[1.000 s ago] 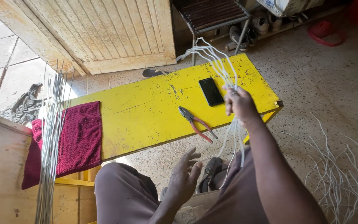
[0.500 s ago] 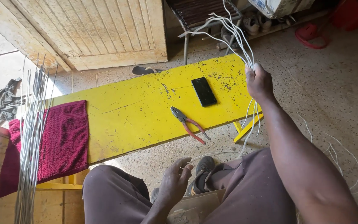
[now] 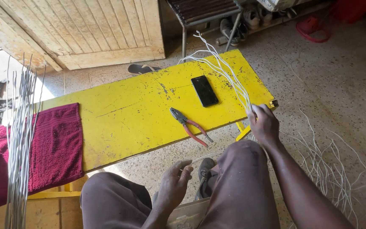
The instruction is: The person sits on the floor in front of a yellow table and straightens a bundle of thin white wires by hand. They pull the wires taut to remove kinks and then use pliers to cut the wires into shorter lengths, placing the cut pieces on the table.
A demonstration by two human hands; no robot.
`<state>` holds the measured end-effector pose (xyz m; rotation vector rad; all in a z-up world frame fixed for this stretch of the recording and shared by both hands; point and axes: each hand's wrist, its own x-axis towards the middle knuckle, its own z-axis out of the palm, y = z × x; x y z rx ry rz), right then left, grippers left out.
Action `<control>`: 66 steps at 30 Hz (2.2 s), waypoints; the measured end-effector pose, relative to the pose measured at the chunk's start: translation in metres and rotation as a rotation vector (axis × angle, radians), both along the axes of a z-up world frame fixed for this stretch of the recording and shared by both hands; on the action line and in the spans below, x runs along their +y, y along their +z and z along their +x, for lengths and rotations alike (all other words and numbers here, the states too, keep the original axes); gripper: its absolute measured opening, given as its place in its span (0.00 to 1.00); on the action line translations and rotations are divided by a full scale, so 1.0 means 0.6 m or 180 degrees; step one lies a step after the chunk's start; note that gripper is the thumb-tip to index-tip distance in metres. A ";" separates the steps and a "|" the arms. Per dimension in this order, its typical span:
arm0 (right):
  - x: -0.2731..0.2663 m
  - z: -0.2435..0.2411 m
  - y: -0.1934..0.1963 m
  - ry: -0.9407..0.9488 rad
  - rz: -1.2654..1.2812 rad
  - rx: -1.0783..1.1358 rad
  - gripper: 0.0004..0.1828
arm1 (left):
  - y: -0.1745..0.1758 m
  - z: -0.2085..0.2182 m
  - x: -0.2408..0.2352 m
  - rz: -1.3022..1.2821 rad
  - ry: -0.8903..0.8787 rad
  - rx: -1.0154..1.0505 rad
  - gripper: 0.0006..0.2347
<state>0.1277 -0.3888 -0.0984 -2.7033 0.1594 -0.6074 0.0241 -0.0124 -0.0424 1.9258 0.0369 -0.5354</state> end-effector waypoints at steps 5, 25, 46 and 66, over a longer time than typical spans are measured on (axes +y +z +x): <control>0.016 -0.032 -0.030 -0.0327 0.0412 0.0484 0.23 | 0.012 0.008 0.002 -0.0002 0.0096 0.0171 0.18; 0.070 0.029 0.066 -0.1469 0.0714 0.0428 0.30 | -0.015 0.017 0.019 0.0018 0.0289 0.0007 0.18; 0.239 0.144 0.142 -0.0252 0.2116 0.0170 0.20 | -0.004 0.023 0.014 -0.0264 0.0431 -0.0122 0.16; 0.413 0.138 0.149 0.1386 0.5082 0.1224 0.23 | 0.017 0.205 0.038 -0.1927 0.0294 -0.0035 0.14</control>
